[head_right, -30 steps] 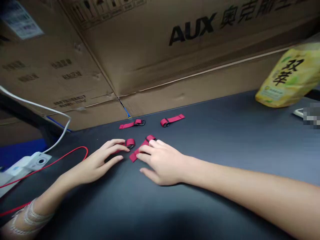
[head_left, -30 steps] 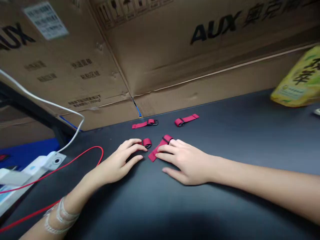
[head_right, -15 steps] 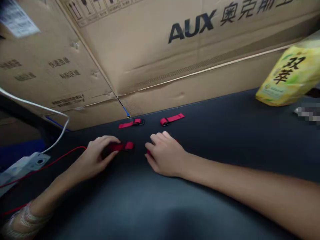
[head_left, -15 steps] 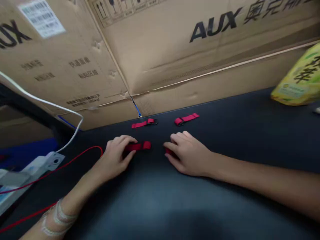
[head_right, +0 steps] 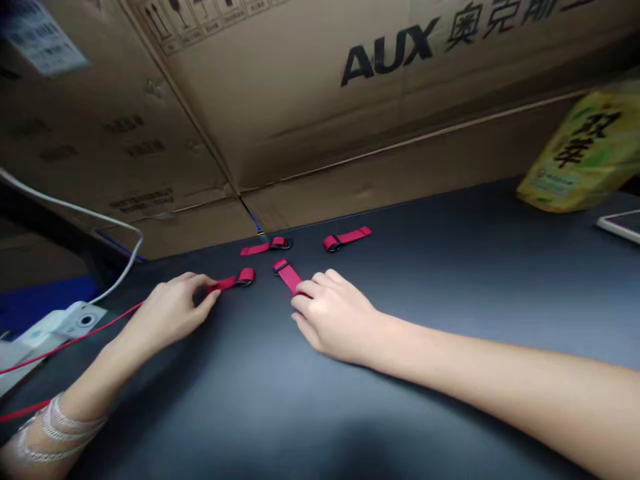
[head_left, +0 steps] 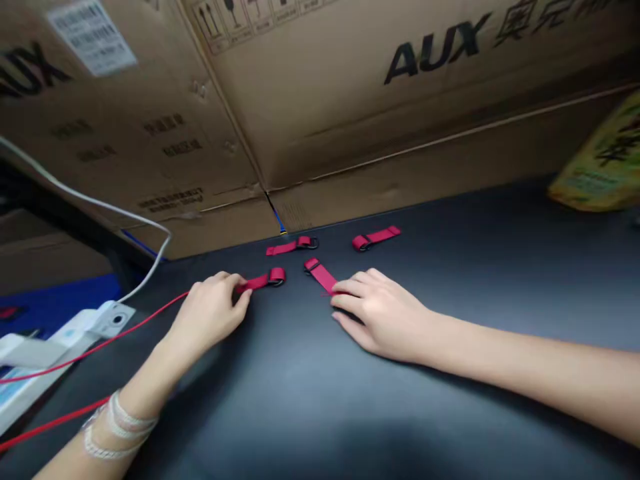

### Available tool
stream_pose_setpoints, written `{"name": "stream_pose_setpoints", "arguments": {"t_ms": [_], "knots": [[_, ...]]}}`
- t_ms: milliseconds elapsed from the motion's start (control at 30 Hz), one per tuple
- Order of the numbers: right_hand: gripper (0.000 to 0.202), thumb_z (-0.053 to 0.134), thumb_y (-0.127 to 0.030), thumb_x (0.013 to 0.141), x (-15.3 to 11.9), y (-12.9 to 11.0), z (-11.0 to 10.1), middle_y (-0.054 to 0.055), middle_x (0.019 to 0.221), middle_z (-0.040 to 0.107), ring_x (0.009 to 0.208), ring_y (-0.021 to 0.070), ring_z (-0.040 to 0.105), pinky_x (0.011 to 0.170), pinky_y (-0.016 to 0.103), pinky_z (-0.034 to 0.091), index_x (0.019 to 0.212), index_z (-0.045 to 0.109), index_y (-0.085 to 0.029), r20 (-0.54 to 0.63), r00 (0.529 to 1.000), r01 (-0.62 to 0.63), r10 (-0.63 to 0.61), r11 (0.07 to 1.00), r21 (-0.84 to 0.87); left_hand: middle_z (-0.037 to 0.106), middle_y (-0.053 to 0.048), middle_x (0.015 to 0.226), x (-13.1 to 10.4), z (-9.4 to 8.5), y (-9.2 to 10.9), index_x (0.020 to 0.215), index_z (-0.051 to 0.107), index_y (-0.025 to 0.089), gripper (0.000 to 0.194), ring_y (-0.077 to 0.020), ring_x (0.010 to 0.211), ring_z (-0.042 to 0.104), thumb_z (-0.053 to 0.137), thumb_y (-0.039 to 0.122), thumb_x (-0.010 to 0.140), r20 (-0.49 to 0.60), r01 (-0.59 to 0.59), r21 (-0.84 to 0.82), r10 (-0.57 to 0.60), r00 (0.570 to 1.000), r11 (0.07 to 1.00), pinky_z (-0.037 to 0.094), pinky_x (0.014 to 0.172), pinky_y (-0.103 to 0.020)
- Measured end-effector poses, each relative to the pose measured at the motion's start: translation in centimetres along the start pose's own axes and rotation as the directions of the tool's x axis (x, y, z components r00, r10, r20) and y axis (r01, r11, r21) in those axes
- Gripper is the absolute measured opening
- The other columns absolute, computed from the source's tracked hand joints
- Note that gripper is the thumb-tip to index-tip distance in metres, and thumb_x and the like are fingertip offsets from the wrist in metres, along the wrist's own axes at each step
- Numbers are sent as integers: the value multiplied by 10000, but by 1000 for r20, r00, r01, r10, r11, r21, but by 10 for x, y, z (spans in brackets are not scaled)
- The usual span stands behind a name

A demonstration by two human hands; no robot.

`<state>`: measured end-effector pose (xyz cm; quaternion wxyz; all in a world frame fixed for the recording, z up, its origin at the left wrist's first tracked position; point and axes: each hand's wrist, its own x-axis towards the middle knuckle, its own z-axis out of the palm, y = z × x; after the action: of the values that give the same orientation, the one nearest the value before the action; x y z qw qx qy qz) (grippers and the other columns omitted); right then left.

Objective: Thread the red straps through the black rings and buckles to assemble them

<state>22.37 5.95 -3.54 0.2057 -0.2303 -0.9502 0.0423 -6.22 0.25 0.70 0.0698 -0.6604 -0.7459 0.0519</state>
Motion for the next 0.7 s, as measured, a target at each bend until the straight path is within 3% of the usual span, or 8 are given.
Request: {"name": "stream_pose_setpoints", "arguments": {"t_ms": [167,367,567,700], "knots": [[203,516,-137,891,10,31,3,86,940,708,890,196,622,851,313,438,957,707,-138,-53,984,-163,169,982,100,683,-138,1082,0,2,-4,1050,686,135,372,-293,947,674,404,305,877,19,35,3,-35,999,999,520,844,-400],[224,483,-31,769,15,66,5,76,884,687,770,160,618,731,249,454,872,659,-125,-143,951,-255,274,957,137,683,-158,1065,-1,4,-5,1034,695,108,374,-292,931,677,408,262,850,17,46,-18,-46,999,999,532,869,-402],[241,453,-42,816,13,57,7,84,930,691,836,169,638,790,274,487,910,657,-128,-117,981,-128,155,970,206,654,-142,1130,-3,7,3,1097,679,131,381,-266,1005,654,428,312,875,-72,-171,-205,160,985,964,520,943,-398],[274,437,-11,808,12,52,10,75,958,693,874,158,642,826,274,496,907,657,-140,-95,994,-27,56,960,278,643,-122,1139,-7,7,13,1108,683,159,368,-254,1027,639,448,342,892,-116,-257,-291,232,966,922,511,961,-394]]}}
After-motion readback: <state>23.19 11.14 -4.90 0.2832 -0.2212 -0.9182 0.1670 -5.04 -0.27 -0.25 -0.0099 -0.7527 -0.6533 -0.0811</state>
